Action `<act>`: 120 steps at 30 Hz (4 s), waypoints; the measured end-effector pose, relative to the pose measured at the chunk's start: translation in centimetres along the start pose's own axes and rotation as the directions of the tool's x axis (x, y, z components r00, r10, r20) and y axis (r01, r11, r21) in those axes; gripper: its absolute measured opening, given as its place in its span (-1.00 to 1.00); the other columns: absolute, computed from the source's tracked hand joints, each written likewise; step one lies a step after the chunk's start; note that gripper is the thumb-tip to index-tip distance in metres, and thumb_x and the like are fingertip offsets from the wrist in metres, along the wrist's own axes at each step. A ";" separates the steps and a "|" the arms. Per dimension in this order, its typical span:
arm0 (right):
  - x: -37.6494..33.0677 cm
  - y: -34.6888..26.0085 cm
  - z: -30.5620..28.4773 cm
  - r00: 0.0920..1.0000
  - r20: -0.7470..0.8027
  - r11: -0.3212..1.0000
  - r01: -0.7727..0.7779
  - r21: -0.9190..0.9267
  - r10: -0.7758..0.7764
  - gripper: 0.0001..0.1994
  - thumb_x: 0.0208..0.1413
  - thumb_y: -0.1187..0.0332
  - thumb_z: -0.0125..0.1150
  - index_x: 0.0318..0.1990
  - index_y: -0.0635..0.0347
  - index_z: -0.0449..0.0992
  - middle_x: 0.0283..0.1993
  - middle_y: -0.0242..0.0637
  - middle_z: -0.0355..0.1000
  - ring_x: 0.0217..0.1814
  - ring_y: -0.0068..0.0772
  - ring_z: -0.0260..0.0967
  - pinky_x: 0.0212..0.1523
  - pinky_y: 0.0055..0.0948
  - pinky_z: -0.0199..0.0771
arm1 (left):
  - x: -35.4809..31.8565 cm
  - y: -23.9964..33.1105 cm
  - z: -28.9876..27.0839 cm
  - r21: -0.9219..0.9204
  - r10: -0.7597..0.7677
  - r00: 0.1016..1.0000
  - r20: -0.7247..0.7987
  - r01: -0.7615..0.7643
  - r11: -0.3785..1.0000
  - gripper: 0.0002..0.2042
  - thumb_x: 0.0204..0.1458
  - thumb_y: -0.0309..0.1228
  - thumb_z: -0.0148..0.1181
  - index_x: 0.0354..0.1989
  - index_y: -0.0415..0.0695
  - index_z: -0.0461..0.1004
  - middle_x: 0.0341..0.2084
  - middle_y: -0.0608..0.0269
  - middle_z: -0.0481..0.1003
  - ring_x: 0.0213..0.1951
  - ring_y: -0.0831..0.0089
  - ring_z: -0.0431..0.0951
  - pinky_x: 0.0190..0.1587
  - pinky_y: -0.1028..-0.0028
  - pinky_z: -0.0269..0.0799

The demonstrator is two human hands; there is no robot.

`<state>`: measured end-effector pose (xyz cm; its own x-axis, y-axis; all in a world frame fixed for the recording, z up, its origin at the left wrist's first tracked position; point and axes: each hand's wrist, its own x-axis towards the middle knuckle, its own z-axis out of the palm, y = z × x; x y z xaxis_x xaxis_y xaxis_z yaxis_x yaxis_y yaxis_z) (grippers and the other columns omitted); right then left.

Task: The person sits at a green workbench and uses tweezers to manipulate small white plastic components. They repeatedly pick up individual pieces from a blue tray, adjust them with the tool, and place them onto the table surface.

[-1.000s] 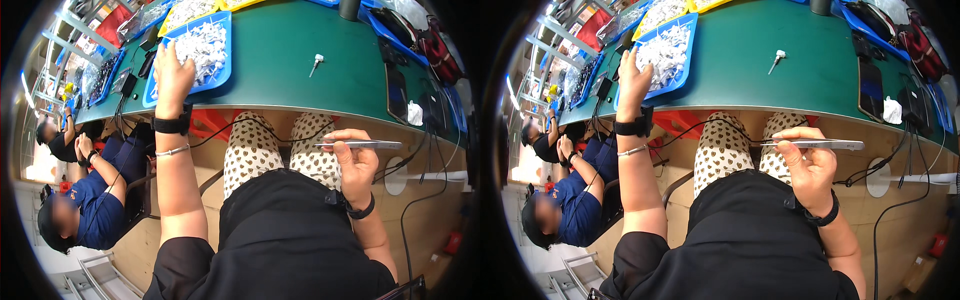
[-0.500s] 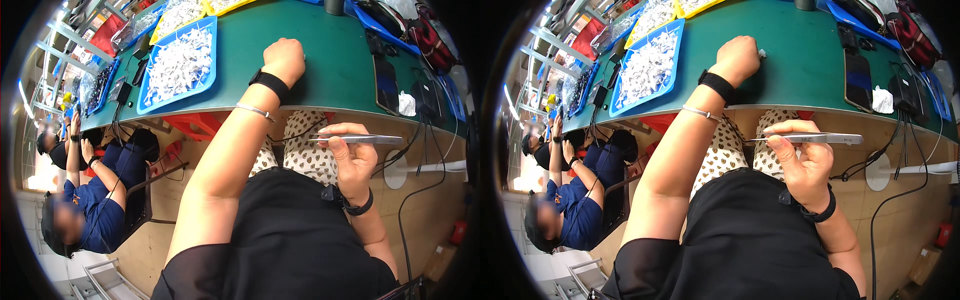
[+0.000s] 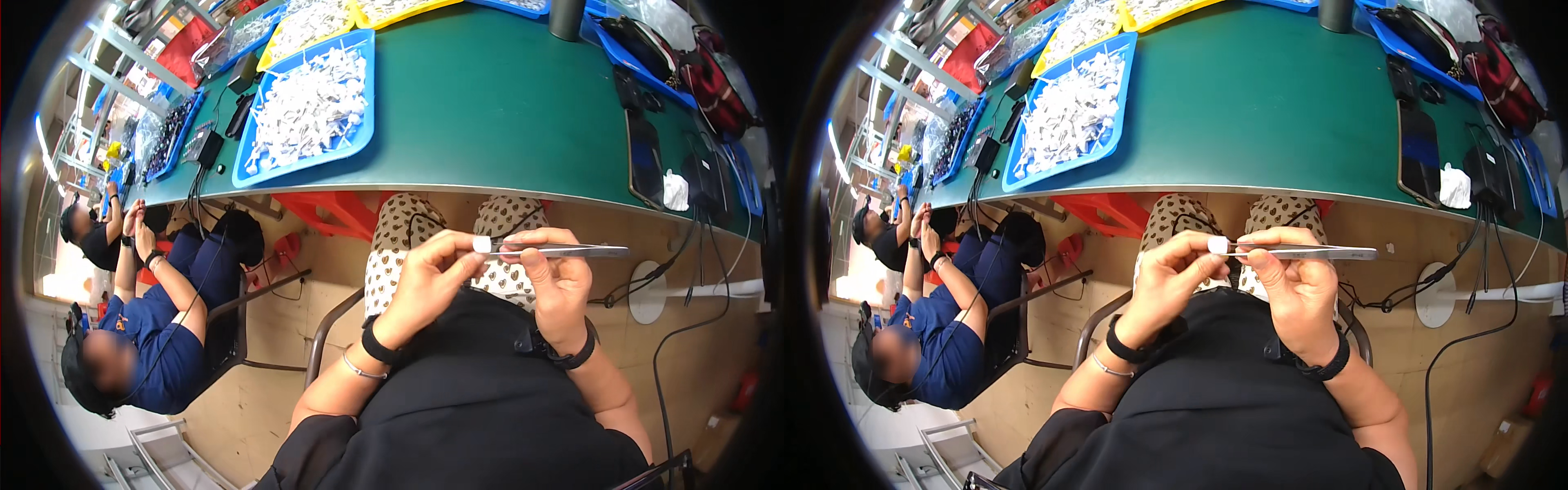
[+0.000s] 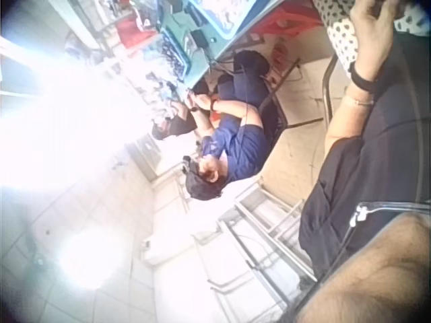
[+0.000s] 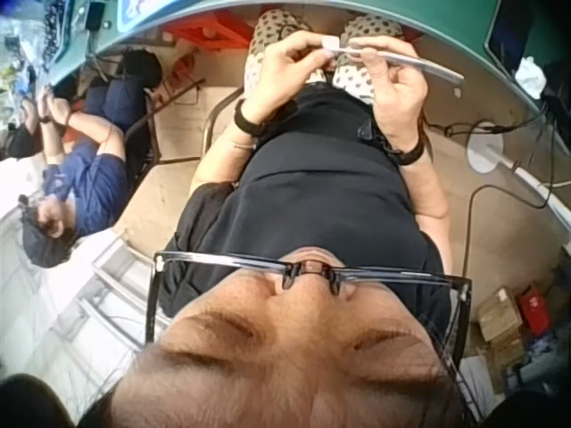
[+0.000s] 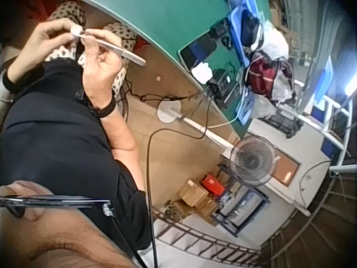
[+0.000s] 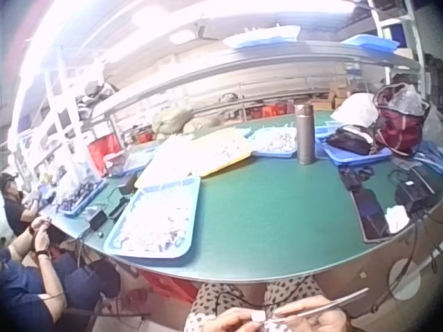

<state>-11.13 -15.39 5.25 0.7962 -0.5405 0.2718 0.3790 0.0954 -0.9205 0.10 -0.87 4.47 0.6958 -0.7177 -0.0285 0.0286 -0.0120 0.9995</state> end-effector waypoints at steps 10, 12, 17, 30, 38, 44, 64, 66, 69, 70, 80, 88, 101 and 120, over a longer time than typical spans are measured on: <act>-1.3 2.1 1.3 0.999 0.033 0.985 0.001 -0.170 0.004 -0.87 0.33 0.49 0.23 -0.06 0.34 0.51 -0.16 -0.25 0.59 -0.22 -0.60 0.53 -0.22 -0.60 0.55 | -1.8 -4.4 -0.3 -0.153 0.083 0.995 -0.056 -0.090 0.984 -0.87 0.20 -0.63 0.26 -0.11 -0.29 0.54 -0.15 0.21 0.52 -0.24 0.50 0.61 -0.21 0.53 0.58; -1.3 2.3 1.3 0.999 0.040 0.984 -0.002 -0.181 0.009 -0.87 0.33 0.49 0.23 -0.06 0.34 0.51 -0.16 -0.25 0.59 -0.22 -0.59 0.53 -0.22 -0.59 0.55 | -1.9 -5.1 -0.2 -0.153 0.065 0.995 -0.074 -0.076 0.985 -0.88 0.20 -0.63 0.26 -0.12 -0.28 0.53 -0.14 0.21 0.52 -0.23 0.50 0.62 -0.20 0.53 0.59; -1.4 2.9 1.3 0.998 0.060 0.969 0.032 -0.244 -0.018 -0.88 0.32 0.49 0.25 -0.07 0.33 0.52 -0.17 -0.26 0.60 -0.24 -0.55 0.55 -0.22 -0.56 0.57 | -2.0 -5.2 -0.2 0.001 0.126 0.988 -0.087 -0.127 0.992 -0.90 0.19 -0.60 0.28 -0.15 -0.26 0.54 -0.17 0.19 0.54 -0.23 0.49 0.62 -0.20 0.53 0.60; -1.5 3.2 1.0 0.998 0.053 0.924 0.062 -0.377 -0.046 -0.91 0.28 0.47 0.29 -0.15 0.31 0.55 -0.24 -0.27 0.61 -0.30 -0.50 0.56 -0.28 -0.52 0.58 | -2.0 -4.6 -0.2 0.302 0.352 0.934 -0.062 -0.318 0.899 -0.92 0.13 -0.58 0.34 -0.23 -0.26 0.57 -0.24 0.17 0.58 -0.24 0.40 0.59 -0.24 0.47 0.57; -1.4 3.1 1.2 0.997 0.058 0.928 0.063 -0.367 -0.044 -0.91 0.28 0.47 0.29 -0.17 0.31 0.56 -0.26 -0.28 0.62 -0.32 -0.50 0.57 -0.29 -0.52 0.59 | -1.9 -4.8 -0.3 0.305 0.359 0.932 -0.059 -0.325 0.895 -0.92 0.13 -0.59 0.33 -0.23 -0.26 0.57 -0.25 0.18 0.58 -0.24 0.40 0.60 -0.23 0.48 0.57; -1.3 3.1 1.1 0.995 0.081 0.911 0.083 -0.404 -0.054 -0.93 0.30 0.49 0.25 -0.17 0.33 0.55 -0.26 -0.26 0.61 -0.32 -0.49 0.57 -0.29 -0.51 0.60 | -1.9 -4.9 -0.3 0.299 0.365 0.929 -0.061 -0.332 0.895 -0.92 0.13 -0.60 0.33 -0.24 -0.26 0.57 -0.26 0.17 0.58 -0.24 0.39 0.60 -0.23 0.48 0.58; -0.6 2.3 0.9 0.941 0.294 0.748 0.315 -0.585 -0.167 -0.96 0.29 0.51 0.25 -0.19 0.30 0.57 -0.27 -0.25 0.58 -0.37 -0.43 0.55 -0.35 -0.49 0.53 | -2.0 -4.9 -0.2 0.298 0.405 0.912 -0.066 -0.369 0.880 -0.87 0.04 -0.70 0.31 -0.26 -0.26 0.56 -0.29 0.14 0.57 -0.26 0.30 0.62 -0.29 0.41 0.55; -0.7 2.3 0.9 0.957 0.258 0.787 0.257 -0.561 -0.129 -0.95 0.28 0.51 0.26 -0.17 0.30 0.57 -0.26 -0.24 0.58 -0.36 -0.44 0.55 -0.35 -0.50 0.54 | -1.9 -5.2 -0.2 0.265 0.388 0.918 -0.079 -0.355 0.896 -0.88 0.04 -0.70 0.31 -0.26 -0.26 0.56 -0.30 0.14 0.57 -0.27 0.29 0.62 -0.29 0.41 0.54; -1.3 2.5 0.9 0.991 0.130 0.884 0.099 -0.457 -0.044 -0.93 0.27 0.51 0.28 -0.16 0.33 0.56 -0.24 -0.23 0.58 -0.35 -0.46 0.56 -0.33 -0.50 0.55 | -1.8 -5.4 -0.4 0.286 0.369 0.927 -0.061 -0.338 0.897 -0.89 0.10 -0.62 0.35 -0.24 -0.25 0.56 -0.28 0.17 0.58 -0.24 0.37 0.61 -0.22 0.45 0.60; -1.3 2.6 1.0 0.991 0.116 0.893 0.108 -0.437 -0.063 -0.92 0.27 0.51 0.28 -0.15 0.33 0.56 -0.24 -0.23 0.58 -0.34 -0.47 0.56 -0.33 -0.50 0.55 | -1.8 -5.4 -0.4 0.284 0.366 0.928 -0.063 -0.335 0.898 -0.89 0.09 -0.62 0.35 -0.24 -0.25 0.55 -0.27 0.17 0.58 -0.24 0.38 0.62 -0.22 0.45 0.60; -1.3 2.6 1.0 0.985 0.156 0.868 0.143 -0.476 -0.077 -0.93 0.27 0.51 0.28 -0.16 0.33 0.56 -0.24 -0.24 0.59 -0.35 -0.47 0.55 -0.33 -0.51 0.54 | -1.7 -5.4 -0.5 0.350 0.426 0.903 -0.051 -0.383 0.855 -0.86 0.05 -0.69 0.35 -0.26 -0.25 0.55 -0.26 0.15 0.57 -0.24 0.36 0.63 -0.22 0.46 0.62; -1.3 2.7 1.0 0.984 0.158 0.865 0.153 -0.479 -0.087 -0.92 0.27 0.50 0.28 -0.15 0.32 0.55 -0.26 -0.24 0.60 -0.37 -0.47 0.55 -0.34 -0.52 0.53 | -1.9 -5.1 -0.4 0.396 0.441 0.896 -0.050 -0.387 0.832 -0.83 0.01 -0.74 0.34 -0.28 -0.26 0.53 -0.28 0.14 0.57 -0.26 0.34 0.63 -0.25 0.45 0.62; -1.2 2.7 1.0 0.982 0.166 0.869 0.158 -0.468 -0.089 -0.92 0.27 0.52 0.28 -0.15 0.32 0.54 -0.26 -0.24 0.61 -0.37 -0.48 0.55 -0.34 -0.53 0.54 | -1.8 -5.2 -0.4 0.398 0.447 0.893 -0.045 -0.394 0.828 -0.84 0.01 -0.74 0.33 -0.29 -0.27 0.53 -0.29 0.15 0.56 -0.27 0.32 0.61 -0.27 0.45 0.59; -1.4 2.8 1.2 0.992 0.116 0.870 0.099 -0.483 -0.049 -0.94 0.29 0.50 0.25 -0.20 0.33 0.57 -0.28 -0.26 0.59 -0.38 -0.48 0.52 -0.34 -0.52 0.53 | -2.0 -5.6 -0.2 0.315 0.367 0.928 -0.069 -0.329 0.890 -0.90 0.09 -0.64 0.35 -0.28 -0.26 0.55 -0.30 0.16 0.56 -0.27 0.39 0.60 -0.26 0.48 0.58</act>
<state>-10.63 -13.40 2.67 0.8261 -0.4440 0.3470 0.1806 -0.3747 -0.9094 -1.33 0.83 -1.03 0.7054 -0.6224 0.3392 -0.4292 0.0057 0.9032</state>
